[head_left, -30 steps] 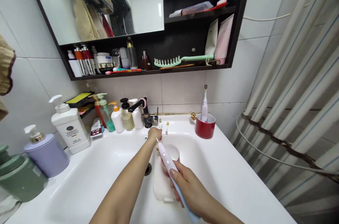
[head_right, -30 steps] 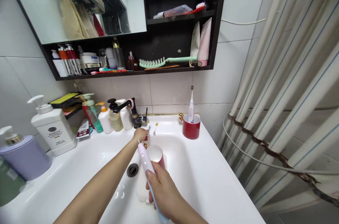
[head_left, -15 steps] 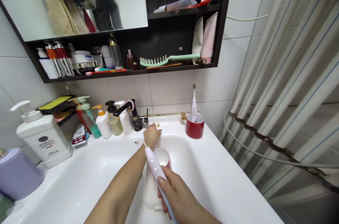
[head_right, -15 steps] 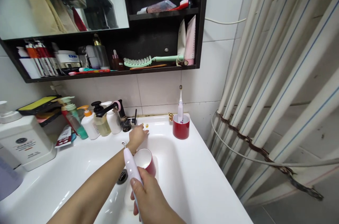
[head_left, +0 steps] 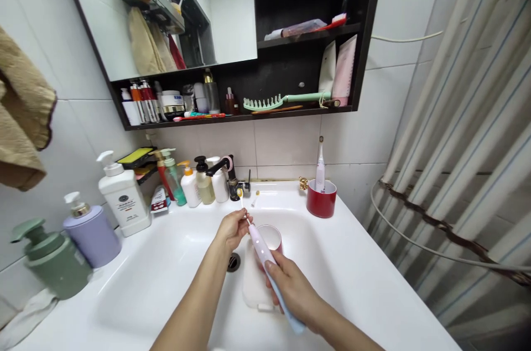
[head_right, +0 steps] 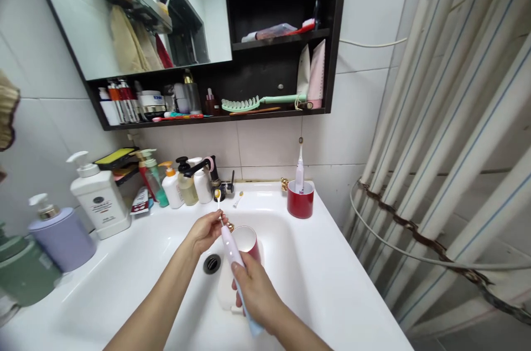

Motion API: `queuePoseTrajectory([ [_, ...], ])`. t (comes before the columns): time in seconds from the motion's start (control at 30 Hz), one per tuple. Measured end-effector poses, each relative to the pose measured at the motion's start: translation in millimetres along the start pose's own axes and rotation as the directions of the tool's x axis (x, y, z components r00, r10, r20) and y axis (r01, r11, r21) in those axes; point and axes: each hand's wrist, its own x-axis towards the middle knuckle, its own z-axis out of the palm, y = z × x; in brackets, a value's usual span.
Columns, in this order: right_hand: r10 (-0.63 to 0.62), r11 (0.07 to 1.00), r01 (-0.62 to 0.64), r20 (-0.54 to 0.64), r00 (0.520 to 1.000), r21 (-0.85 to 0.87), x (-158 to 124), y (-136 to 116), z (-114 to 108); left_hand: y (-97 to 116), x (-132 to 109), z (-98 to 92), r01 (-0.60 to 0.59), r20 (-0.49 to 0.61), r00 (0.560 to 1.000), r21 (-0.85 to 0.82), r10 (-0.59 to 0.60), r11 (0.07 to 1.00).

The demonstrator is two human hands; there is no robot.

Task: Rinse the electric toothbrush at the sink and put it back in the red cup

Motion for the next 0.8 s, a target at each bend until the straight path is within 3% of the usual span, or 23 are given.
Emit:
queuePoseTrajectory([
  [0.1,0.008,1.000,-0.008,0.047,0.999,-0.004,-1,4,5,2,-18,-8.6,0.089,0.019,0.996,-0.274,-0.087,0.958],
  [0.2,0.027,0.999,-0.028,0.062,0.998,0.027,-1,4,8,-2,-21,-8.3,0.122,0.037,0.993,-0.333,-0.116,0.935],
  [0.43,0.049,0.994,-0.057,0.084,0.995,0.093,-1,2,6,-10,-13,-7.9,0.176,0.120,0.983,-0.386,-0.140,0.905],
  [0.67,0.096,0.981,-0.111,0.096,0.991,0.162,0,2,5,-13,-17,-3.3,0.054,0.084,0.996,-0.327,-0.028,0.943],
  [0.8,0.078,0.993,-0.080,0.026,0.997,0.086,0,0,3,-19,-22,3.6,0.025,0.109,0.994,-0.258,0.004,0.966],
])
